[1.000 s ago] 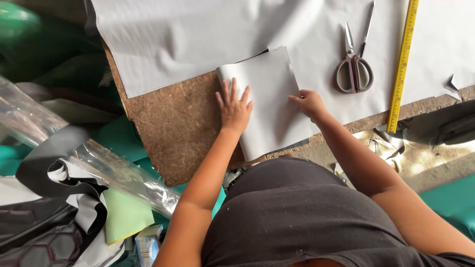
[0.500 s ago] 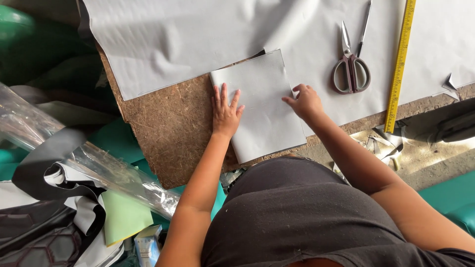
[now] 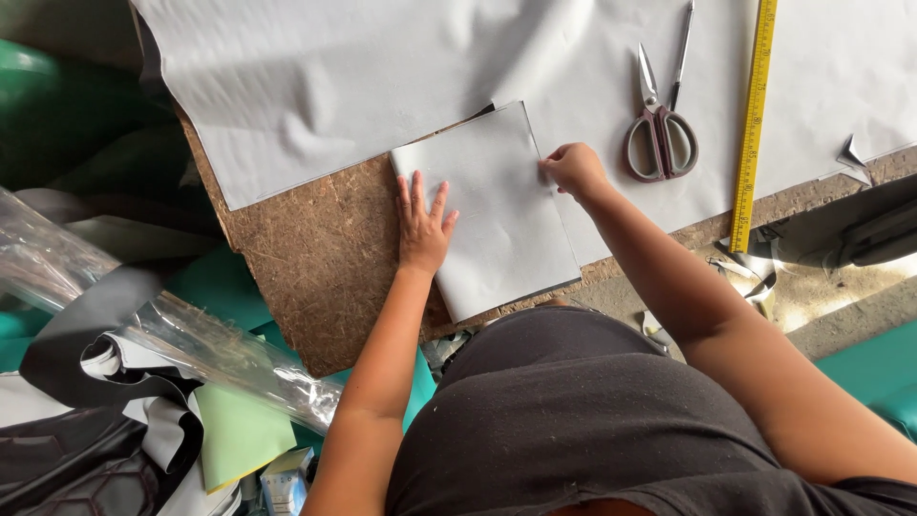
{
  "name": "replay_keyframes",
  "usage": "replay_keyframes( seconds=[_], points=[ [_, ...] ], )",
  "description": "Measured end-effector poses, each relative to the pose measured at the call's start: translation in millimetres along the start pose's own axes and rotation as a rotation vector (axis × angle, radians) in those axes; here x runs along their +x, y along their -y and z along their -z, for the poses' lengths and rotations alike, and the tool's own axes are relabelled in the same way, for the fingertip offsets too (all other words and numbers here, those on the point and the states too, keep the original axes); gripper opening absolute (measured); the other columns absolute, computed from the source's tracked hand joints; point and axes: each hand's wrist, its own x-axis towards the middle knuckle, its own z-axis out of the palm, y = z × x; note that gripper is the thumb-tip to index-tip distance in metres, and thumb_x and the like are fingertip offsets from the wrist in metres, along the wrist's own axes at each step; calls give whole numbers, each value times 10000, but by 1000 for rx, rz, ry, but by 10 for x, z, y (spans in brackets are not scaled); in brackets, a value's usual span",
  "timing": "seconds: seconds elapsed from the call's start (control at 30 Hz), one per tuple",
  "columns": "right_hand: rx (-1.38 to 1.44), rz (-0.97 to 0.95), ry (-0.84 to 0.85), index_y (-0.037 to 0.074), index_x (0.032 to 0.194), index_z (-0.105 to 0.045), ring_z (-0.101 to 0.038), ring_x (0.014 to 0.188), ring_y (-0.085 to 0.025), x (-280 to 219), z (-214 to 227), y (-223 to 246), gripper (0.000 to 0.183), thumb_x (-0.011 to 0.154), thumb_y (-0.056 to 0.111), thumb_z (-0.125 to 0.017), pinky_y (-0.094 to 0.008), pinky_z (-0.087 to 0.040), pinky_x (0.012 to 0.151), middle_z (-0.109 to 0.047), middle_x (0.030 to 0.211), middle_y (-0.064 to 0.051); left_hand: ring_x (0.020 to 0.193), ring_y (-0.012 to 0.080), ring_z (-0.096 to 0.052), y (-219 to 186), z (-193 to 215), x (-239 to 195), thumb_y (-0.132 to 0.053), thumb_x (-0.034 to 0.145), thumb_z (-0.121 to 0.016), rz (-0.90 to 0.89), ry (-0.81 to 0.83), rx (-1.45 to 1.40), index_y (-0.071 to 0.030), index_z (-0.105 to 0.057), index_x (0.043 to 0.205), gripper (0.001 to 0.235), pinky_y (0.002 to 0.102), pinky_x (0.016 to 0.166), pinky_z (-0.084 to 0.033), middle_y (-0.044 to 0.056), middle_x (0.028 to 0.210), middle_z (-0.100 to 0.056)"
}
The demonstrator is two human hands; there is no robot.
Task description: Measuring fabric with a ruler, marking it with a pen, and cutting it into specific shapes using scissors.
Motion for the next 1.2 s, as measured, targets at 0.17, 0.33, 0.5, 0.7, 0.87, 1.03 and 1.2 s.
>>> replay_keyframes(
  seconds=[0.17,0.33,0.5,0.7,0.87,1.03,1.2],
  points=[
    [18,13,-59,-47,1055,-737,-749,657,-280,-15,-42,88,234,954,163,-714,-366,-630,547,-727,793,-215,1540,512,-149,13,1,-2,-497,1054,-497,-4,-20,5,-201,-524,1521,554,611,1168,-327,266,1646,-268],
    [194,-43,4,-99,1093,-697,-735,692,-258,203,-109,-103,267,948,122,-729,-341,-651,547,-714,835,-217,1539,519,-137,13,22,-4,-506,1057,-491,-3,-15,-19,-195,-533,1516,557,617,1170,-323,271,1648,-260],
    [187,-4,54,-114,1104,-695,-711,673,-206,181,-69,-124,257,971,106,-699,-305,-642,523,-720,856,-190,1538,522,-132,6,30,8,-512,1058,-491,-8,-25,-18,-197,-533,1516,557,619,1171,-321,275,1650,-252],
    [161,-7,22,-115,1052,-717,-743,695,-283,90,-50,-25,216,943,71,-703,-378,-661,566,-731,833,-247,1517,544,-158,34,-51,9,-445,1045,-561,-49,-134,-110,-188,-581,1475,501,617,1186,-304,277,1645,-241],
    [201,11,33,-136,1045,-713,-740,681,-291,-448,290,224,214,942,49,-684,-392,-670,554,-716,802,-257,1494,465,-310,-80,-52,99,-119,977,-702,163,-324,-349,-228,-635,1439,480,552,1200,-344,221,1671,-177],
    [407,-38,-86,-151,1044,-701,-717,693,-280,-643,543,-383,248,914,60,-713,-400,-665,576,-692,801,-276,1107,282,-716,-343,311,614,-76,875,-770,363,-86,-752,-275,-794,1144,336,391,952,-546,40,1095,-783],
    [606,-238,-50,-167,1094,-668,-752,664,-324,-480,225,-975,304,884,52,-682,-442,-668,607,-709,825,-304,1051,252,-686,-85,-596,1301,-66,778,-808,213,167,-397,-301,-789,1007,329,371,969,-509,-29,1096,-723]
  ],
)
